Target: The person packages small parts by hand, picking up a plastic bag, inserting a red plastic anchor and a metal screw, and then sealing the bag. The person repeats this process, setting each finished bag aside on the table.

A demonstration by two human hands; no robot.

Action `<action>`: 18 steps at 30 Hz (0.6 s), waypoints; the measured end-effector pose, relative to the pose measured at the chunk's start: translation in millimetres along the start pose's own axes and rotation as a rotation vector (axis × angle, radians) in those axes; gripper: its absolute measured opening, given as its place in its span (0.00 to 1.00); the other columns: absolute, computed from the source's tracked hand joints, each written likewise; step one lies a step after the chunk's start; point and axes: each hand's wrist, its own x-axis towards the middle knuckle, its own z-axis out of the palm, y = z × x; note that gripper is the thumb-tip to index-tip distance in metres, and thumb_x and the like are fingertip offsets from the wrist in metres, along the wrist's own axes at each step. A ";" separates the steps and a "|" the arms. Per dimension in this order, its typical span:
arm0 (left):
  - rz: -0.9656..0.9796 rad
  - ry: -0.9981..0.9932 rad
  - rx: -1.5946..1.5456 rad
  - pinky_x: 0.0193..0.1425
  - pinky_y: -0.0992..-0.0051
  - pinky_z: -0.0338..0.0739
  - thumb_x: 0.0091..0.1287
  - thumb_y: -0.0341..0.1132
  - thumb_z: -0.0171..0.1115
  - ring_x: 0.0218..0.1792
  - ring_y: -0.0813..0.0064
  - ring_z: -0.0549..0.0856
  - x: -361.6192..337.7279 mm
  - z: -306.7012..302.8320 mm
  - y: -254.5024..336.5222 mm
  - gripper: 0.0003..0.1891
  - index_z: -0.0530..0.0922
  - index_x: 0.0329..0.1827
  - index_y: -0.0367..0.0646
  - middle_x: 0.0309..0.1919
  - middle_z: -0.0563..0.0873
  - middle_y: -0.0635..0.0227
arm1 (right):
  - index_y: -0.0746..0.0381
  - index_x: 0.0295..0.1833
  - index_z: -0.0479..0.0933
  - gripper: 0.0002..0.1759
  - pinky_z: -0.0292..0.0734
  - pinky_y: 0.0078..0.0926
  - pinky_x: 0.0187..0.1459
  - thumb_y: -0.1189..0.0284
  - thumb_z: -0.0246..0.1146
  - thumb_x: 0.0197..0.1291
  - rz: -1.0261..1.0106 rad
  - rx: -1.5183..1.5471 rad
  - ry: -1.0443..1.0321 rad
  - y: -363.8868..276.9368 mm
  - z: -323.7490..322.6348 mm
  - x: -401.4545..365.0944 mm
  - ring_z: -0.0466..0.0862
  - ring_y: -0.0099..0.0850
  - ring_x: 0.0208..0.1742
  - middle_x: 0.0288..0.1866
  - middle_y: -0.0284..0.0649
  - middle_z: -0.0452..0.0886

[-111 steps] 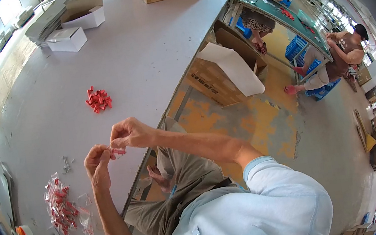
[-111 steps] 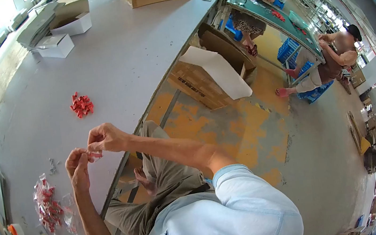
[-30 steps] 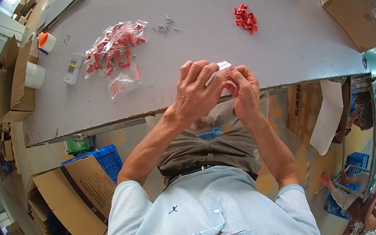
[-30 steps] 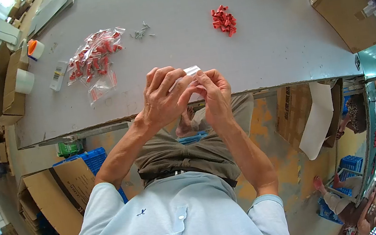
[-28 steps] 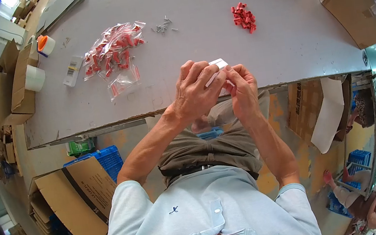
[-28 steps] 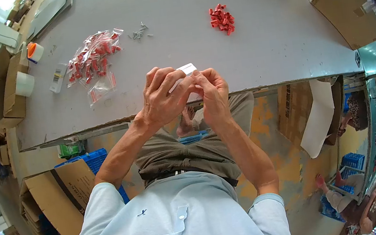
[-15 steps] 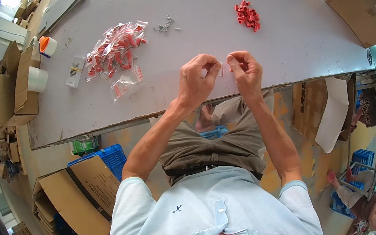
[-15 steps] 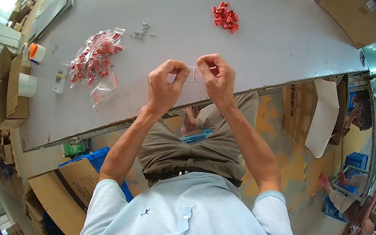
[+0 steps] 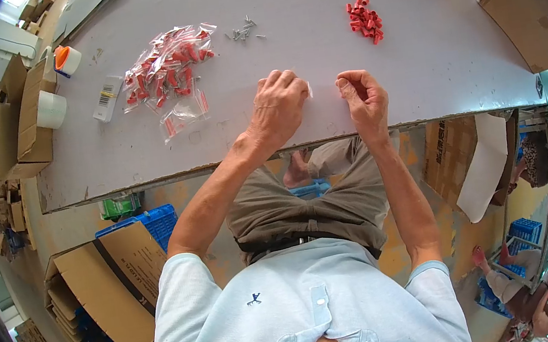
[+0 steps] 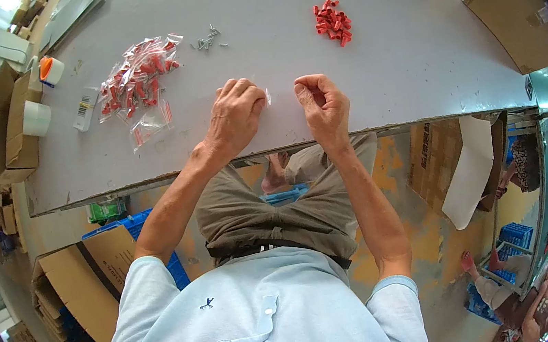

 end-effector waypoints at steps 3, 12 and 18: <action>-0.405 -0.078 -0.497 0.55 0.74 0.78 0.74 0.31 0.68 0.45 0.79 0.83 4.1 -11.0 5.3 0.06 0.86 0.49 0.40 0.40 0.87 0.70 | 0.64 0.54 0.85 0.13 0.80 0.19 0.43 0.67 0.70 0.73 0.031 0.055 -0.031 -3.8 -2.0 1.4 0.83 0.17 0.40 0.42 0.33 0.89; -0.530 0.041 -1.294 0.54 0.78 0.77 0.78 0.32 0.67 0.45 0.84 0.81 -4.5 10.3 30.7 0.06 0.85 0.51 0.39 0.41 0.85 0.74 | 0.65 0.58 0.84 0.17 0.83 0.22 0.51 0.66 0.72 0.72 0.181 0.404 -0.255 -33.0 3.6 -8.7 0.84 0.22 0.47 0.50 0.37 0.87; -0.579 0.007 -1.330 0.55 0.76 0.76 0.78 0.31 0.65 0.46 0.83 0.80 -2.8 -2.3 32.3 0.06 0.85 0.51 0.40 0.42 0.85 0.72 | 0.64 0.50 0.84 0.09 0.83 0.22 0.51 0.71 0.72 0.72 0.159 0.482 -0.225 -29.6 -1.7 -6.6 0.84 0.21 0.46 0.45 0.35 0.87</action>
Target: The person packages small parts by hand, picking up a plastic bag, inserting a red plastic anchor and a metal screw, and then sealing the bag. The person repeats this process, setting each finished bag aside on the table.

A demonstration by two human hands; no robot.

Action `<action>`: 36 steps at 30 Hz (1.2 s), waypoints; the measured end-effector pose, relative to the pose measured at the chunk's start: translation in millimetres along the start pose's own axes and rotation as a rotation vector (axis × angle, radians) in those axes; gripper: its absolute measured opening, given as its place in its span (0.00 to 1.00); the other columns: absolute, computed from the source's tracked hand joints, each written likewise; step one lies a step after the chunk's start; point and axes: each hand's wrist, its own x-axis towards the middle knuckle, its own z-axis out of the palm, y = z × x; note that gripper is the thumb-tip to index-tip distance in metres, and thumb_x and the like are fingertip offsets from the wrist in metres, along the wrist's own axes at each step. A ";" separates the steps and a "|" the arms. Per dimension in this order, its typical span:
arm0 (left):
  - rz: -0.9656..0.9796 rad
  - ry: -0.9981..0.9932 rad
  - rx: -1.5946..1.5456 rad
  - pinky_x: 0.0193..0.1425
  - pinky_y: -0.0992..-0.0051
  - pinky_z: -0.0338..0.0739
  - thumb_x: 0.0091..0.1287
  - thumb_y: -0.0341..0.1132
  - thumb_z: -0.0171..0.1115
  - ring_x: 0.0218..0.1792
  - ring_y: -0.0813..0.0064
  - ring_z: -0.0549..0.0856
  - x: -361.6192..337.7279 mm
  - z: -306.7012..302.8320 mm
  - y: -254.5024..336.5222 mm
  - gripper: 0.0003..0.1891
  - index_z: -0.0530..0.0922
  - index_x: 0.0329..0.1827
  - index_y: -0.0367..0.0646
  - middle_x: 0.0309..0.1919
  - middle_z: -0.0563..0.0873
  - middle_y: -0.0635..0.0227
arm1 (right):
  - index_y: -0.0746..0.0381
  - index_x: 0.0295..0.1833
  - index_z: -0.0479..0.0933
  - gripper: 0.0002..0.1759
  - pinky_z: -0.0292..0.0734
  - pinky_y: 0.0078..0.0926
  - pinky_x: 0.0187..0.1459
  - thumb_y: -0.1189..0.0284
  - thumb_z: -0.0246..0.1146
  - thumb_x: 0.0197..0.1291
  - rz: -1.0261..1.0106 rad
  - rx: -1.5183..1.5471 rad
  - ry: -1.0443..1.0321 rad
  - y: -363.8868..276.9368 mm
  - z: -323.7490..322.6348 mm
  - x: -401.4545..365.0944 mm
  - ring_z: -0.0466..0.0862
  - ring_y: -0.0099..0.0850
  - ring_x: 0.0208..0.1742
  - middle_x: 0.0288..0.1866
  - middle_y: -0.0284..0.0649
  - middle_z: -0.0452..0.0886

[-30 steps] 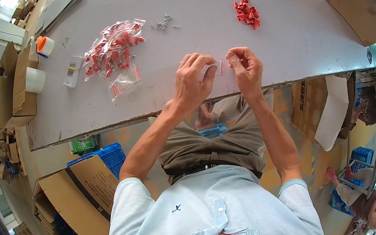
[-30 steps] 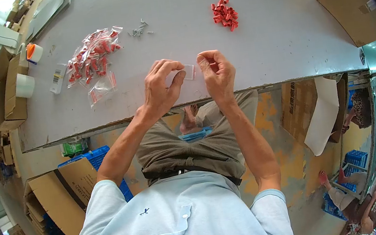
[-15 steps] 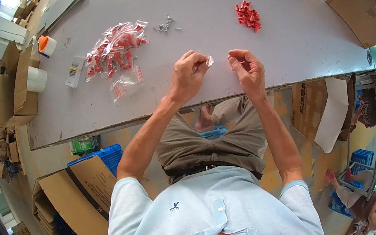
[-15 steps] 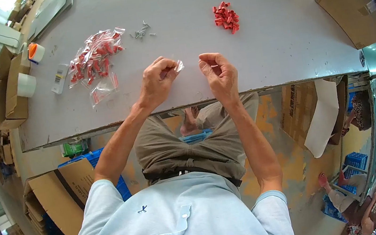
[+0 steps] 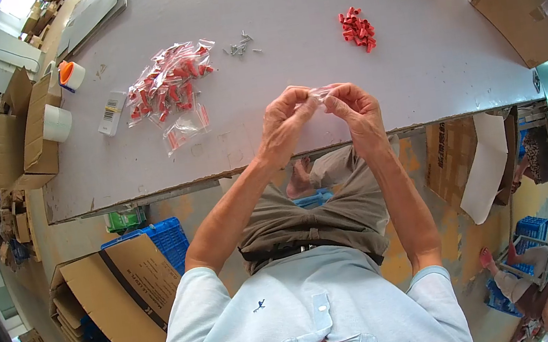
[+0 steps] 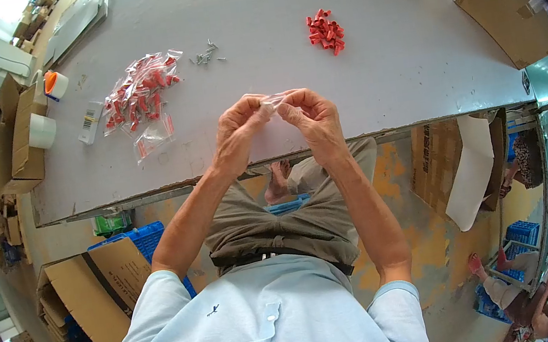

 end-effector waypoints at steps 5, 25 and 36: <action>-0.078 -0.086 0.023 0.53 0.77 0.78 0.78 0.34 0.65 0.44 0.84 0.82 7.3 -13.4 16.7 0.09 0.85 0.53 0.39 0.42 0.87 0.72 | 0.65 0.47 0.84 0.07 0.83 0.22 0.49 0.72 0.72 0.71 0.080 -0.146 -0.107 -19.1 -14.9 2.2 0.85 0.20 0.43 0.40 0.34 0.87; 0.096 -0.134 0.581 0.45 0.78 0.87 0.71 0.28 0.73 0.40 0.80 0.90 28.1 -28.1 22.2 0.06 0.90 0.48 0.38 0.39 0.93 0.66 | 0.66 0.46 0.84 0.05 0.87 0.27 0.46 0.74 0.68 0.73 0.132 -0.408 -0.258 -36.0 -15.7 35.7 0.88 0.23 0.40 0.38 0.37 0.88; 0.113 -0.130 0.535 0.41 0.79 0.84 0.67 0.27 0.75 0.36 0.82 0.88 41.0 -36.4 21.1 0.05 0.90 0.44 0.37 0.35 0.91 0.68 | 0.66 0.45 0.84 0.05 0.85 0.25 0.45 0.74 0.69 0.72 0.158 -0.447 -0.279 -36.8 -11.3 47.1 0.87 0.23 0.39 0.38 0.37 0.88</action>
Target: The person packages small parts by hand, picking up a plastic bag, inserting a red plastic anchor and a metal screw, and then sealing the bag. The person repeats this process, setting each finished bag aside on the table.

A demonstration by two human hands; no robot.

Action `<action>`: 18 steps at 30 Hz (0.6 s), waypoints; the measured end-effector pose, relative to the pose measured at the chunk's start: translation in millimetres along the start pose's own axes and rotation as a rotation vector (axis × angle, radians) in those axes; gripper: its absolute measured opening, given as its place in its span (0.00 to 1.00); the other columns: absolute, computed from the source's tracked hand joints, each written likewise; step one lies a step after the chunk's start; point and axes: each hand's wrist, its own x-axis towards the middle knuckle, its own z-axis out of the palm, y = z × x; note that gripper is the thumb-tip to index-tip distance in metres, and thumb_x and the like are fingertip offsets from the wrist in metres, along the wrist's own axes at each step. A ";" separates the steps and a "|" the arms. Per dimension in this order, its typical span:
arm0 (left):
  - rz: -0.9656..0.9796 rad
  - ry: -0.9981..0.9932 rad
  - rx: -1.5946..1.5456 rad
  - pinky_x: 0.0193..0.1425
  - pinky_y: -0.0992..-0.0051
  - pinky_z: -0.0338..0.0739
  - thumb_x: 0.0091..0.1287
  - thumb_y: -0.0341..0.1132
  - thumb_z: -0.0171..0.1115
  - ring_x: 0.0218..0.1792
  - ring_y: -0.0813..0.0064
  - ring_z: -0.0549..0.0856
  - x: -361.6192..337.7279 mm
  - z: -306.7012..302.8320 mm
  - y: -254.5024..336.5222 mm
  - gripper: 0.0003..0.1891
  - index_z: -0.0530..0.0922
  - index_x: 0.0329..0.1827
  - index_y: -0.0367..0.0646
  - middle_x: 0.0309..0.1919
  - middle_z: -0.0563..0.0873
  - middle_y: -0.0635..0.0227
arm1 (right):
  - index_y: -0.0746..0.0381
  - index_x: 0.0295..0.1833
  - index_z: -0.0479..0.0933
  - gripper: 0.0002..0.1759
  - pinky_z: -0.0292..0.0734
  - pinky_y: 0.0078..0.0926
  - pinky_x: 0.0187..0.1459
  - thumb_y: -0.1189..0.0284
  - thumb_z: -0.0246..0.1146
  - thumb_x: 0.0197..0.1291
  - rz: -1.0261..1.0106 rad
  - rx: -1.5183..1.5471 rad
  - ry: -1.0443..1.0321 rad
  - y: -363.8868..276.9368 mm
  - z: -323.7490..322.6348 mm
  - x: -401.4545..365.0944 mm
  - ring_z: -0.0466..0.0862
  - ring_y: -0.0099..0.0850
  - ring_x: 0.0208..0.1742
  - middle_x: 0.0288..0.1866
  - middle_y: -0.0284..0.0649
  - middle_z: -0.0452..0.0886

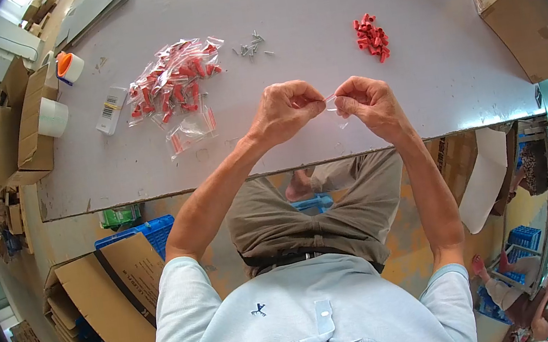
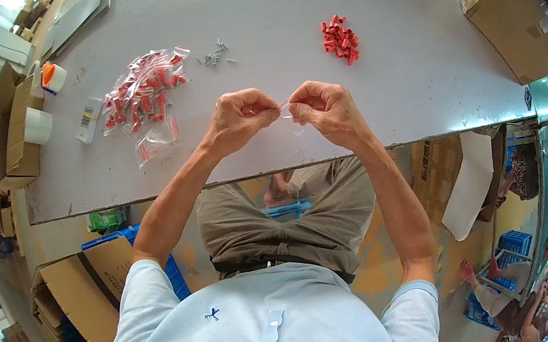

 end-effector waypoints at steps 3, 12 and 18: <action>-0.081 0.018 -0.108 0.35 0.80 0.80 0.66 0.27 0.76 0.32 0.84 0.85 6.5 -3.4 -2.8 0.04 0.89 0.40 0.38 0.32 0.90 0.69 | 0.66 0.46 0.85 0.06 0.85 0.24 0.44 0.74 0.70 0.71 -0.079 -0.143 0.124 -2.1 7.4 3.7 0.87 0.22 0.39 0.37 0.37 0.88; -0.126 0.166 -0.263 0.31 0.80 0.76 0.64 0.28 0.79 0.29 0.85 0.81 15.6 -1.8 -12.6 0.07 0.86 0.34 0.38 0.28 0.87 0.70 | 0.66 0.46 0.86 0.08 0.84 0.21 0.41 0.71 0.72 0.69 -0.166 -0.181 0.400 15.2 49.0 9.8 0.87 0.21 0.36 0.35 0.36 0.89; -0.051 0.202 -0.219 0.36 0.77 0.82 0.63 0.28 0.79 0.32 0.82 0.85 14.5 -2.9 -4.2 0.07 0.86 0.33 0.36 0.29 0.89 0.67 | 0.67 0.45 0.86 0.08 0.85 0.21 0.39 0.71 0.70 0.70 -0.107 0.050 0.391 17.9 55.2 24.4 0.87 0.21 0.35 0.35 0.36 0.89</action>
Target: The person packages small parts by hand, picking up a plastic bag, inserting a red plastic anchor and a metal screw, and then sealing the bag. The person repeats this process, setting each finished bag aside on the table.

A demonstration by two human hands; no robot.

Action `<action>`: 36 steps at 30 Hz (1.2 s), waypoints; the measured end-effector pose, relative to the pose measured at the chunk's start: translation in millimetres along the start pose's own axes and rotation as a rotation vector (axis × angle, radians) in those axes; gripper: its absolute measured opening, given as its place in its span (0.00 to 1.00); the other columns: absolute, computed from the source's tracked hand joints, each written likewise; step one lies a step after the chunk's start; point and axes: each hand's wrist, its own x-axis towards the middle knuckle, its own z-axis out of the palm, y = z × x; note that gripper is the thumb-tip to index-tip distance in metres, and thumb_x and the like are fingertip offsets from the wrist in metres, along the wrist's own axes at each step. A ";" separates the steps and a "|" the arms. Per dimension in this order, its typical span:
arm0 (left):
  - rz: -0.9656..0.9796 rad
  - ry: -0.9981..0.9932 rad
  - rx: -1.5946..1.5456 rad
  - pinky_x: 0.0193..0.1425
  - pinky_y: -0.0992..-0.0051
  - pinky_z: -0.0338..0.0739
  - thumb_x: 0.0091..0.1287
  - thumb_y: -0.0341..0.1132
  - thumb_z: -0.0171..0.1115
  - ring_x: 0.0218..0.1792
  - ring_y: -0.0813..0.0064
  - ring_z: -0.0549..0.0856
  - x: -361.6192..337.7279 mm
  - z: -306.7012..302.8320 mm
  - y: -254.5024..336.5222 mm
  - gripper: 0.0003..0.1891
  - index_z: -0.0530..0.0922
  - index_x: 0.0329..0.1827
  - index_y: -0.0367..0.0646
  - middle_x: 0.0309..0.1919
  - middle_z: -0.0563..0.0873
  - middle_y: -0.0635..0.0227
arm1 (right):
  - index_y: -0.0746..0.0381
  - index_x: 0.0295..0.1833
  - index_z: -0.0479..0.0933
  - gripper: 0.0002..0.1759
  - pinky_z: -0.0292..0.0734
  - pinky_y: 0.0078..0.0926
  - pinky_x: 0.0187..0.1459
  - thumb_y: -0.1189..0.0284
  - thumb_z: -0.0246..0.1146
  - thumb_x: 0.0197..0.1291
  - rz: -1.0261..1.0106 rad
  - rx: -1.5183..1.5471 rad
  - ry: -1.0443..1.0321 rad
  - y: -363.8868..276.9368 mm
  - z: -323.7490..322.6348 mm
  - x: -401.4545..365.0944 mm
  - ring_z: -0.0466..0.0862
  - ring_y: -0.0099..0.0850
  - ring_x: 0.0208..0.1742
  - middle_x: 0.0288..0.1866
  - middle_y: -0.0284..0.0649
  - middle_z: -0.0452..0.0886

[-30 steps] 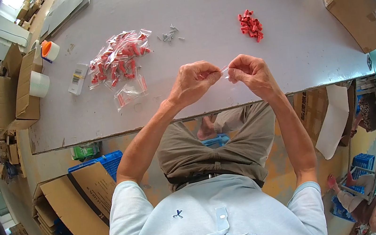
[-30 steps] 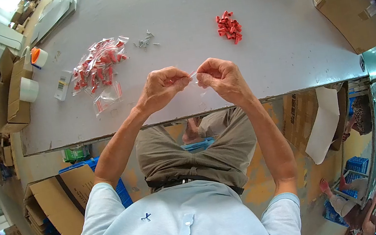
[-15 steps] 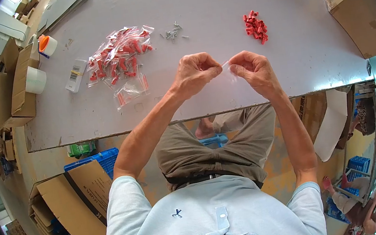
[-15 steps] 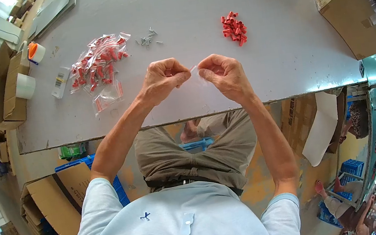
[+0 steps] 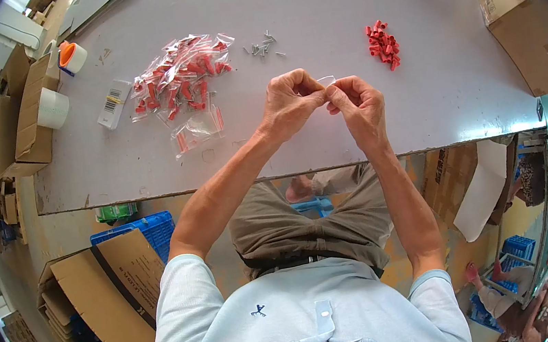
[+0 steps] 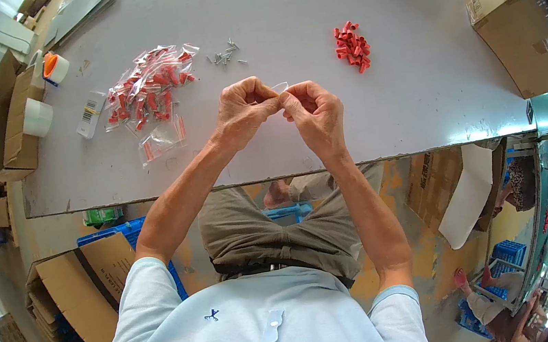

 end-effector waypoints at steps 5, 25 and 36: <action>0.054 -0.019 0.032 0.33 0.80 0.78 0.65 0.27 0.78 0.31 0.85 0.82 0.0 1.2 -5.4 0.07 0.85 0.35 0.39 0.29 0.88 0.69 | 0.68 0.45 0.85 0.08 0.85 0.21 0.39 0.73 0.66 0.71 0.034 0.056 -0.011 -1.8 -3.4 2.8 0.87 0.22 0.34 0.35 0.37 0.88; 0.132 0.138 0.195 0.35 0.76 0.85 0.71 0.24 0.68 0.34 0.81 0.88 -11.7 9.9 1.5 0.02 0.84 0.42 0.35 0.34 0.90 0.65 | 0.67 0.38 0.82 0.03 0.82 0.27 0.32 0.78 0.67 0.62 -0.323 -0.405 0.117 -8.2 15.1 -9.4 0.85 0.24 0.28 0.30 0.40 0.85; 0.056 0.077 0.012 0.37 0.79 0.86 0.72 0.24 0.67 0.34 0.81 0.88 -9.1 -8.3 -5.7 0.02 0.85 0.44 0.34 0.32 0.90 0.65 | 0.67 0.40 0.83 0.03 0.82 0.25 0.34 0.79 0.66 0.63 -0.357 -0.383 0.055 -3.3 17.1 -5.7 0.86 0.24 0.30 0.31 0.39 0.86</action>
